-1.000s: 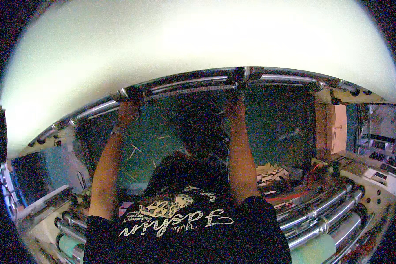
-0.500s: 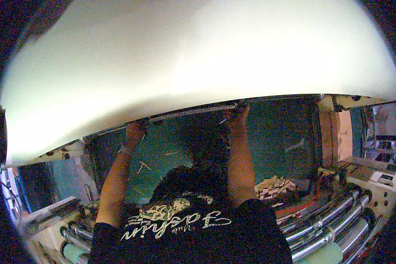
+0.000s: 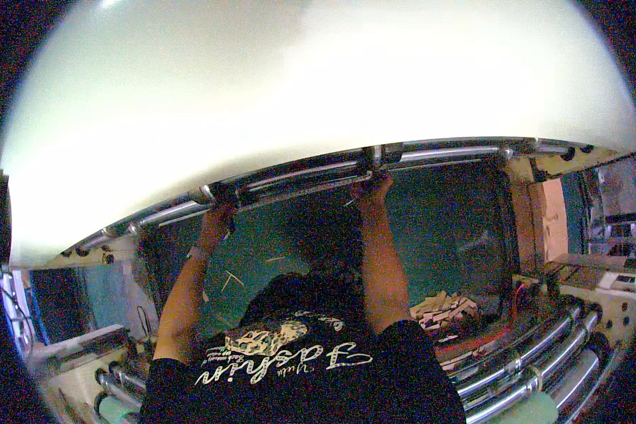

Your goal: The person uses a measuring tape to determine the position of metal collars on industrial rollers and uses a small tool to adjust and secure them.

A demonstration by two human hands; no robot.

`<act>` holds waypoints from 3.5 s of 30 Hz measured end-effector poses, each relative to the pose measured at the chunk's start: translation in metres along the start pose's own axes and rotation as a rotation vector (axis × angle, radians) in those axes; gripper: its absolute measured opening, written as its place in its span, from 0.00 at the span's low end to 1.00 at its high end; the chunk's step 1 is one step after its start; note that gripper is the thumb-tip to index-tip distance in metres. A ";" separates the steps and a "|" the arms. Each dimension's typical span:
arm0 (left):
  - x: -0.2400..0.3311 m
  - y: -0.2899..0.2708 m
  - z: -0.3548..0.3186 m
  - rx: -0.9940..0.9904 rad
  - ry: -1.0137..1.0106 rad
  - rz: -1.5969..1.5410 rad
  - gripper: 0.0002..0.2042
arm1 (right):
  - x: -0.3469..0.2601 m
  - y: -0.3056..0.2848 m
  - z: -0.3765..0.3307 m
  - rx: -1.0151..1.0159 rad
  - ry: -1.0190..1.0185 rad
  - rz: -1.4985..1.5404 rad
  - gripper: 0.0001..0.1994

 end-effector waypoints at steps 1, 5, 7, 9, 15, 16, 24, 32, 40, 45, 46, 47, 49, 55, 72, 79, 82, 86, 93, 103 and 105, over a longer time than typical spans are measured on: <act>0.001 -0.003 -0.007 -0.012 -0.039 -0.006 0.08 | 0.005 0.001 -0.003 0.044 0.011 -0.001 0.36; -0.015 0.006 -0.009 0.059 0.080 -0.051 0.08 | 0.003 -0.018 0.005 -0.001 0.051 0.113 0.33; -0.011 0.011 0.001 -0.002 0.068 -0.106 0.08 | -0.016 -0.036 0.019 -0.549 0.073 0.353 0.30; -0.013 -0.005 -0.026 0.009 0.015 -0.099 0.07 | 0.010 0.038 -0.025 -0.032 0.206 0.028 0.34; -0.001 0.001 -0.015 -0.030 0.007 -0.157 0.06 | 0.010 0.036 -0.023 0.293 0.040 -0.039 0.29; 0.005 -0.003 -0.016 0.019 0.046 -0.156 0.06 | 0.010 0.037 -0.019 0.181 0.038 -0.050 0.29; -0.005 -0.007 -0.025 0.006 0.043 -0.018 0.06 | 0.022 0.029 -0.029 -0.163 0.181 -0.051 0.26; -0.038 -0.012 -0.026 0.053 -0.024 0.023 0.05 | 0.025 0.003 -0.051 0.135 0.270 -0.194 0.28; -0.039 -0.022 -0.003 0.001 0.045 0.068 0.07 | 0.010 0.038 -0.050 0.013 -0.576 -1.234 0.08; -0.058 -0.017 0.006 0.028 0.130 0.123 0.08 | 0.014 0.044 -0.058 -0.033 -0.602 -1.386 0.06; -0.048 -0.021 0.009 -0.050 0.045 0.063 0.09 | 0.013 0.044 -0.059 -0.079 -0.582 -1.212 0.06; -0.044 -0.021 0.009 0.005 0.060 0.129 0.10 | 0.014 0.048 -0.059 -0.125 -0.561 -1.035 0.06; -0.047 -0.024 0.008 -0.001 0.085 0.138 0.10 | 0.019 0.052 -0.055 -0.084 -0.609 -1.101 0.06; -0.058 -0.013 0.008 0.020 0.088 0.124 0.10 | 0.020 0.057 -0.057 -0.013 -0.645 -1.294 0.06; -0.078 -0.006 0.013 -0.018 0.063 0.064 0.10 | 0.028 0.024 -0.083 0.187 -0.109 -0.620 0.22; -0.062 -0.013 0.022 -0.050 0.068 -0.043 0.09 | 0.030 -0.002 -0.036 -0.057 0.218 -0.011 0.37; -0.047 -0.017 0.018 -0.063 0.026 0.021 0.09 | 0.022 0.012 -0.025 0.095 0.274 0.108 0.38; -0.053 -0.014 0.017 -0.003 0.114 -0.161 0.12 | 0.023 0.009 -0.012 0.037 0.191 0.070 0.35; -0.070 -0.014 0.018 -0.118 -0.017 -0.188 0.12 | 0.026 0.023 -0.005 0.045 0.101 -0.029 0.28; -0.035 -0.023 0.015 -0.039 0.134 -0.079 0.13 | 0.009 0.028 -0.022 0.198 0.183 -0.118 0.31; -0.041 -0.020 0.015 -0.071 0.068 -0.114 0.13 | 0.007 0.017 -0.030 0.127 0.199 -0.193 0.30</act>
Point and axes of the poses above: each hand's wrist, its own z-axis towards the middle knuckle, its own y-axis out of the palm, x = y × z, the point moved 1 cm from there along z, towards the middle knuckle, and after that the axes turned 13 degrees about -x, right-handed, at the moved point
